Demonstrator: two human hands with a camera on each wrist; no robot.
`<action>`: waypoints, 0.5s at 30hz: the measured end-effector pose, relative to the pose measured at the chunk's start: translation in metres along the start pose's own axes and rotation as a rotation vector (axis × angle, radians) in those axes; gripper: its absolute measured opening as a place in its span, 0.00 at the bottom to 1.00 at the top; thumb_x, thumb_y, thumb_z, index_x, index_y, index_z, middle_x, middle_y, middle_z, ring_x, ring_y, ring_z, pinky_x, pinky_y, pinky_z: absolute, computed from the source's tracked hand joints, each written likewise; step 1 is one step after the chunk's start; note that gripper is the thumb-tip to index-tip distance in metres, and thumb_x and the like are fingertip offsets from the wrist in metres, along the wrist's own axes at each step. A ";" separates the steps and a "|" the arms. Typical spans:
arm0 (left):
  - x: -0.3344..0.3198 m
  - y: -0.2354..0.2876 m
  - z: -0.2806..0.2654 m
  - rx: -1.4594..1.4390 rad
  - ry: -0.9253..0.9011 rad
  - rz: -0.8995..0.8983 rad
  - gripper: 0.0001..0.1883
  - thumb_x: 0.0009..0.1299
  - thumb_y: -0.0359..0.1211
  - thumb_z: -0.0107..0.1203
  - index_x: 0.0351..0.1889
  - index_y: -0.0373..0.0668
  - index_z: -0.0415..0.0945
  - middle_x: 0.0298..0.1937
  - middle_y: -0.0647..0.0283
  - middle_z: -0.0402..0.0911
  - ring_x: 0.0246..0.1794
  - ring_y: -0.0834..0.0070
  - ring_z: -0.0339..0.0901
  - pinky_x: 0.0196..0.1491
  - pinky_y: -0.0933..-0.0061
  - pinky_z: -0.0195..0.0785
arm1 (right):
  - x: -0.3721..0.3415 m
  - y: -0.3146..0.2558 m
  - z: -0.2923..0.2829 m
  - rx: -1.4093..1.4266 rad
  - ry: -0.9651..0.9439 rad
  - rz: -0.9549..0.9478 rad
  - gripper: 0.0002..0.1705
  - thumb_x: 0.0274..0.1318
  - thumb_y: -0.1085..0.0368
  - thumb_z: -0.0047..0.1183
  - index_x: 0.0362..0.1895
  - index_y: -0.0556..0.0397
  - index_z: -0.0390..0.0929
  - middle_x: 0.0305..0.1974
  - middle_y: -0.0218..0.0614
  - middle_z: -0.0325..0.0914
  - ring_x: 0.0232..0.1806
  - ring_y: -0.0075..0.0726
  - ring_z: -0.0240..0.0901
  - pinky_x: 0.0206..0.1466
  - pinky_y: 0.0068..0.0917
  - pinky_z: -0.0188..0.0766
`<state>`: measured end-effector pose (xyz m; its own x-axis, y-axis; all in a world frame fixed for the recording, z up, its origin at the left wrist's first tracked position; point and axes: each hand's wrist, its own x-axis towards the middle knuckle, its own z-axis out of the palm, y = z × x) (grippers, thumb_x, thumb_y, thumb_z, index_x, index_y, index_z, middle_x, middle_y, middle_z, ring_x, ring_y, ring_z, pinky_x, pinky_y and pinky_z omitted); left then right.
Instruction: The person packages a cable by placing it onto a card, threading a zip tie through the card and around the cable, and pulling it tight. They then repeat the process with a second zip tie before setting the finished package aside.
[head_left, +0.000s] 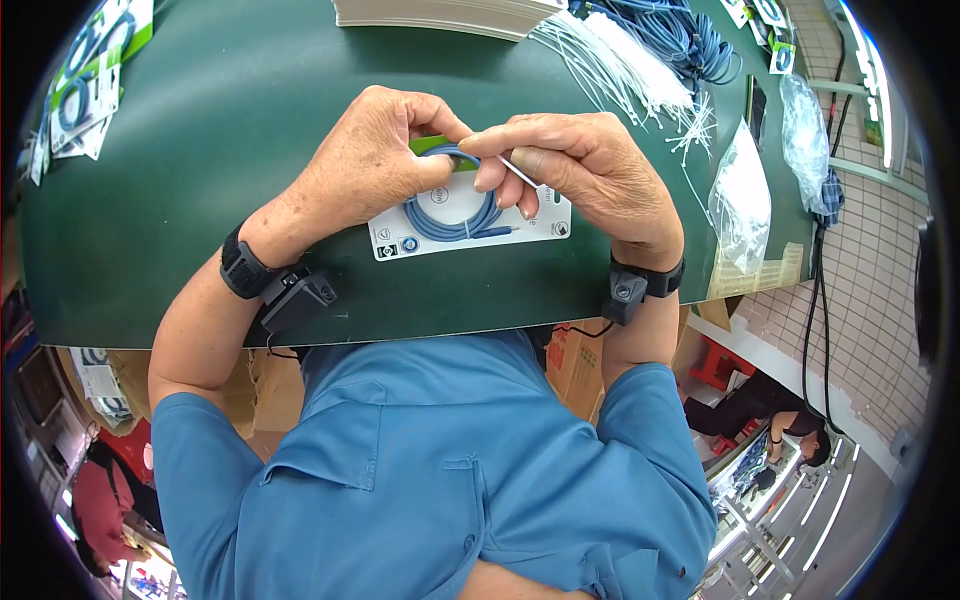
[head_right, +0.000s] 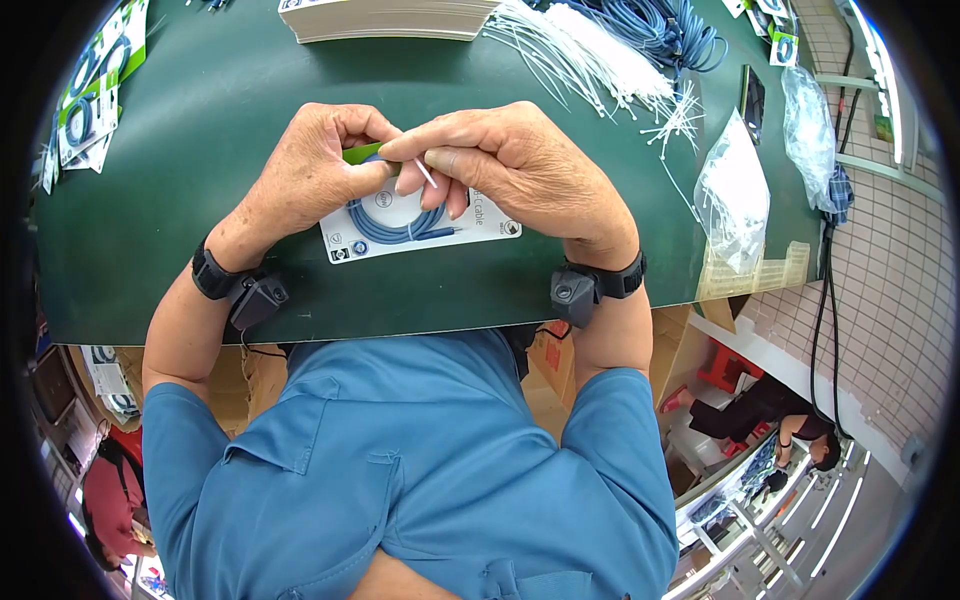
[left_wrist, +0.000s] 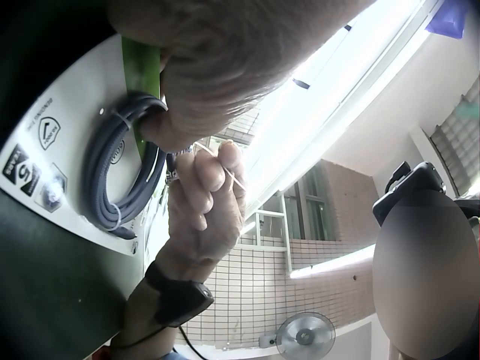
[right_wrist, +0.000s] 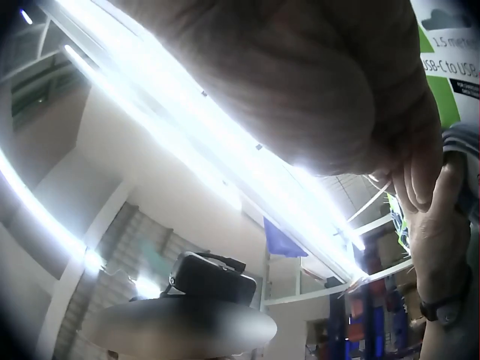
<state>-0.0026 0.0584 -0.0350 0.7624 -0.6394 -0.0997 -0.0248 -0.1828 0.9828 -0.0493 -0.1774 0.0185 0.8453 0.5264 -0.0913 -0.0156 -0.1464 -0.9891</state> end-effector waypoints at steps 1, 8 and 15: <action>0.000 0.000 0.000 0.006 0.000 0.003 0.15 0.61 0.25 0.57 0.44 0.32 0.88 0.35 0.59 0.89 0.36 0.81 0.82 0.44 0.75 0.78 | 0.000 -0.001 0.000 -0.001 -0.001 0.000 0.19 0.75 0.76 0.44 0.60 0.61 0.84 0.38 0.39 0.84 0.32 0.23 0.78 0.35 0.19 0.77; 0.000 0.001 -0.002 -0.008 0.017 0.017 0.15 0.61 0.24 0.57 0.44 0.31 0.88 0.36 0.59 0.89 0.36 0.80 0.82 0.44 0.76 0.78 | 0.003 0.005 -0.007 0.041 -0.004 0.011 0.13 0.69 0.75 0.56 0.52 0.60 0.89 0.36 0.37 0.83 0.33 0.23 0.80 0.33 0.18 0.78; -0.001 0.002 -0.003 0.003 0.021 0.045 0.15 0.61 0.24 0.57 0.44 0.31 0.88 0.36 0.60 0.89 0.36 0.81 0.82 0.44 0.76 0.78 | 0.001 0.005 0.003 -0.063 0.132 -0.053 0.13 0.59 0.79 0.64 0.47 0.57 0.91 0.35 0.35 0.82 0.33 0.23 0.79 0.32 0.18 0.77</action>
<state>-0.0009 0.0610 -0.0327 0.7736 -0.6315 -0.0522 -0.0615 -0.1567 0.9857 -0.0503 -0.1754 0.0134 0.9068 0.4212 -0.0189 0.0612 -0.1759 -0.9825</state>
